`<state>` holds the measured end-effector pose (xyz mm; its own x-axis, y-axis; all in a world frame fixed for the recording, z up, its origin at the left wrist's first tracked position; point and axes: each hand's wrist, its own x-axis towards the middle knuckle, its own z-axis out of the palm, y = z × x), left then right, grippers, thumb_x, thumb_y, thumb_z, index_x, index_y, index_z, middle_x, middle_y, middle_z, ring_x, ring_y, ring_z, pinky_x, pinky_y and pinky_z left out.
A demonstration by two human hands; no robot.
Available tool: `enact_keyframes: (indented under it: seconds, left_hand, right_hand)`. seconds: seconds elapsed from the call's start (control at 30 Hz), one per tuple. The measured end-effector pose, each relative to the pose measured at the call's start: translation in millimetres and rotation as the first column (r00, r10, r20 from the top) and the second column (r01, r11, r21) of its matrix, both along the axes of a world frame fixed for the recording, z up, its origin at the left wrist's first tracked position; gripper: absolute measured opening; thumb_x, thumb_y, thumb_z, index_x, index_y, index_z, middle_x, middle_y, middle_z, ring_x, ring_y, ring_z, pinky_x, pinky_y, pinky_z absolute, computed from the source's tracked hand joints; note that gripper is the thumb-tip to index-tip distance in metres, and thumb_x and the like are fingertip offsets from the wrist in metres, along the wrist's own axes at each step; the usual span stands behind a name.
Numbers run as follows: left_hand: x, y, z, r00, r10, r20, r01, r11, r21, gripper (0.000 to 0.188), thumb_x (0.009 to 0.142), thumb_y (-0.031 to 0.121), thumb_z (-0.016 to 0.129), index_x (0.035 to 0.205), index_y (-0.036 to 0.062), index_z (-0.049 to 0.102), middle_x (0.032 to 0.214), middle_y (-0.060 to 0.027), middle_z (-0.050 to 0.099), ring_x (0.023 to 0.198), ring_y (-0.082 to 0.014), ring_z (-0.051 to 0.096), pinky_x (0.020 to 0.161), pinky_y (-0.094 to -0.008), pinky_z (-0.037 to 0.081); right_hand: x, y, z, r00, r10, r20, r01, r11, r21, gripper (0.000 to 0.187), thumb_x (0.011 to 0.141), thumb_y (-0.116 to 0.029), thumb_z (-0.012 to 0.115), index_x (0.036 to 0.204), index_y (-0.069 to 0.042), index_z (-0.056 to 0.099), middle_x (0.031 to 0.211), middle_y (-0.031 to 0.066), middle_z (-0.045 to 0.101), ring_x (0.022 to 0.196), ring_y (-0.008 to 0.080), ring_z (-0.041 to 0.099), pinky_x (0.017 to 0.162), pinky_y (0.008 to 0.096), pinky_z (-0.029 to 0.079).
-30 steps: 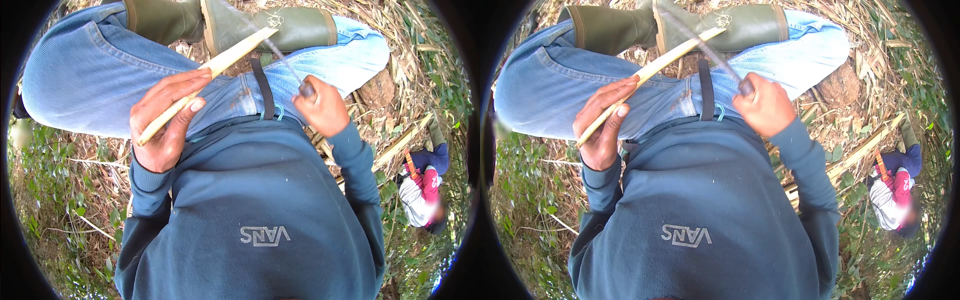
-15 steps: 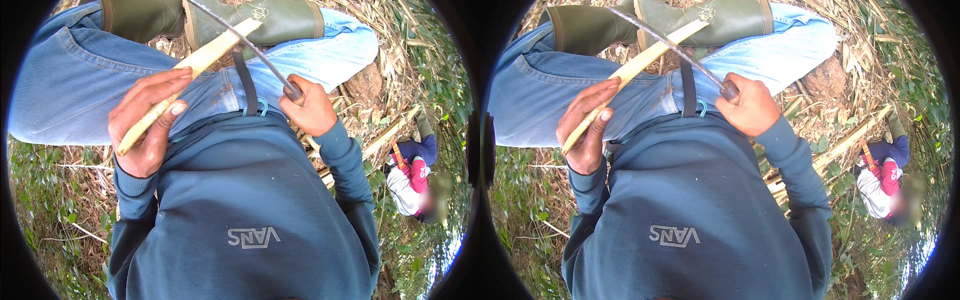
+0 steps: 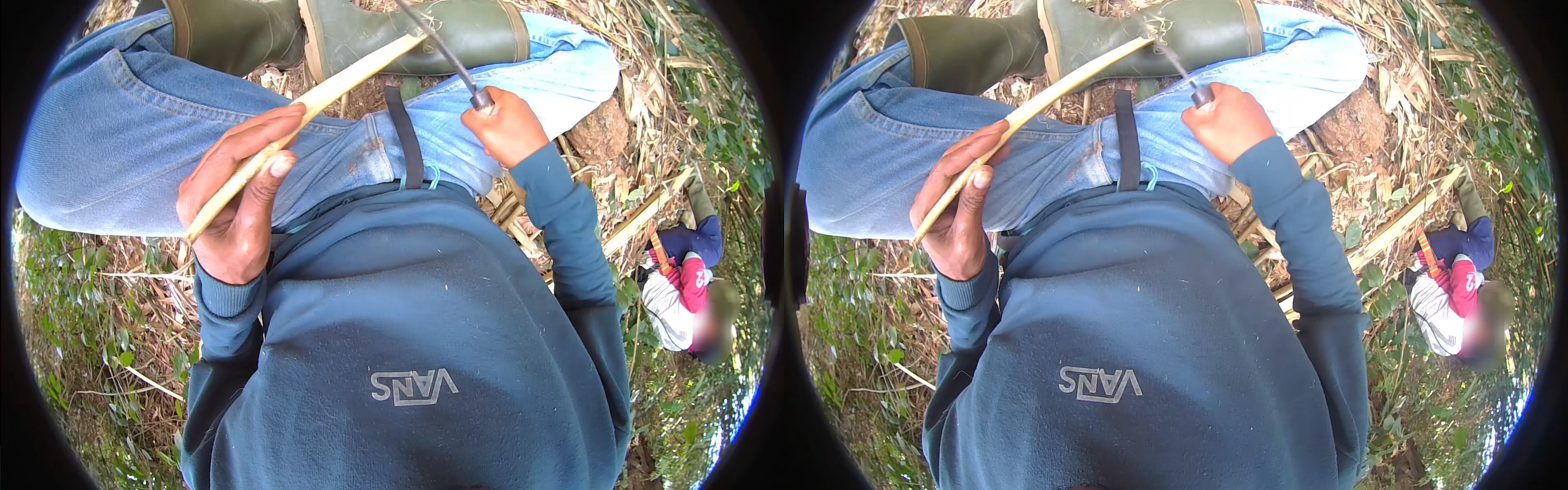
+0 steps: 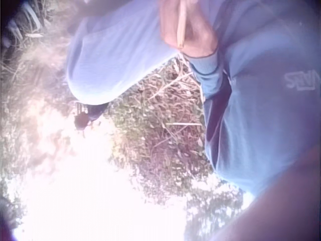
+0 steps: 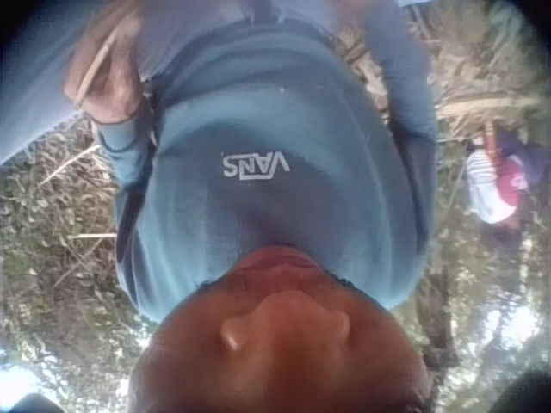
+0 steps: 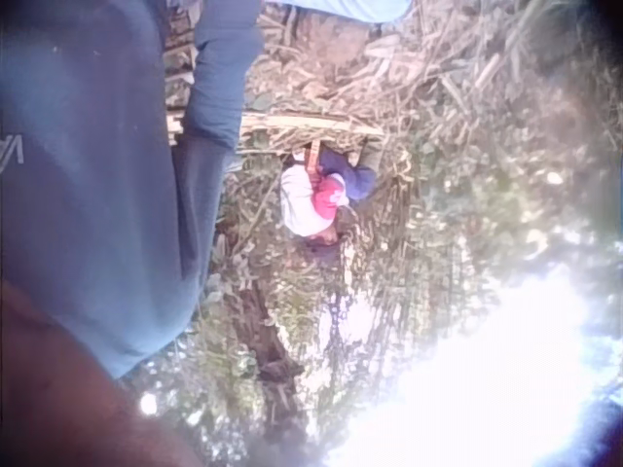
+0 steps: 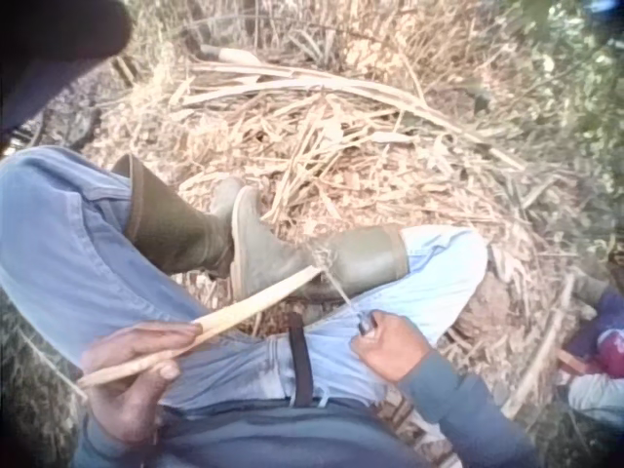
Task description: The person sits on the ground and uses a large knife to scrape and sharpen a wooden stick. They repeatedly draw the blade along the stick's surface to remove shavings and refine its shape.
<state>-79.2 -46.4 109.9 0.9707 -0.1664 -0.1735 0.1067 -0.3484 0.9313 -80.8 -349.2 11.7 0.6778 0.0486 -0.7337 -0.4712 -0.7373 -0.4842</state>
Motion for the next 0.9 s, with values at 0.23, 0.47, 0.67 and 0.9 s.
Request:
enact_keyframes:
  seconds: [0.23,0.47,0.67,0.9]
  left_hand:
    - [-7.4,-11.1,-1.0,0.981,0.177,-0.073,-0.181,0.982,-0.056,0.024,0.095,0.004,0.061,0.115,-0.0096,0.064,0.112,-0.0231,0.068,0.105,-0.0281,0.068,0.093,-0.0363,0.056]
    - [-5.4,-5.8,-3.2,0.992,0.123,-0.031,-0.124,0.991,-0.042,0.026,0.096,0.007,0.060,0.115,-0.0114,0.063,0.112,-0.0254,0.067,0.103,-0.0301,0.068,0.091,-0.0379,0.057]
    - [-5.6,-15.7,-2.7,0.982,0.181,-0.056,-0.182,0.983,-0.026,0.029,0.097,0.010,0.060,0.116,-0.0117,0.063,0.112,-0.0267,0.067,0.103,-0.0317,0.068,0.090,-0.0386,0.057]
    - [-5.7,-13.9,-4.2,0.976,0.212,-0.052,-0.213,0.977,-0.021,0.028,0.097,0.010,0.060,0.116,-0.0117,0.063,0.111,-0.0270,0.067,0.100,-0.0317,0.069,0.087,-0.0383,0.059]
  right_hand:
    - [-20.8,27.7,68.3,0.991,0.003,0.137,-0.045,0.950,0.308,0.023,0.079,-0.021,0.066,0.079,-0.001,0.056,0.059,0.0132,0.051,0.054,0.0212,0.050,0.055,0.0374,0.043]
    - [-12.6,8.3,19.2,0.998,-0.030,0.057,0.023,0.992,0.128,0.025,0.080,-0.022,0.063,0.081,0.001,0.056,0.061,0.0144,0.051,0.055,0.0256,0.049,0.057,0.0394,0.042]
    - [-16.1,9.9,11.9,0.992,-0.036,0.123,0.017,0.988,0.153,0.024,0.080,-0.020,0.064,0.078,0.001,0.054,0.059,0.0134,0.048,0.054,0.0250,0.049,0.057,0.0393,0.043]
    - [-9.0,9.9,16.6,0.994,-0.017,0.112,-0.003,0.985,0.170,0.026,0.080,-0.024,0.064,0.078,0.000,0.054,0.056,0.0121,0.046,0.052,0.0250,0.050,0.055,0.0427,0.042]
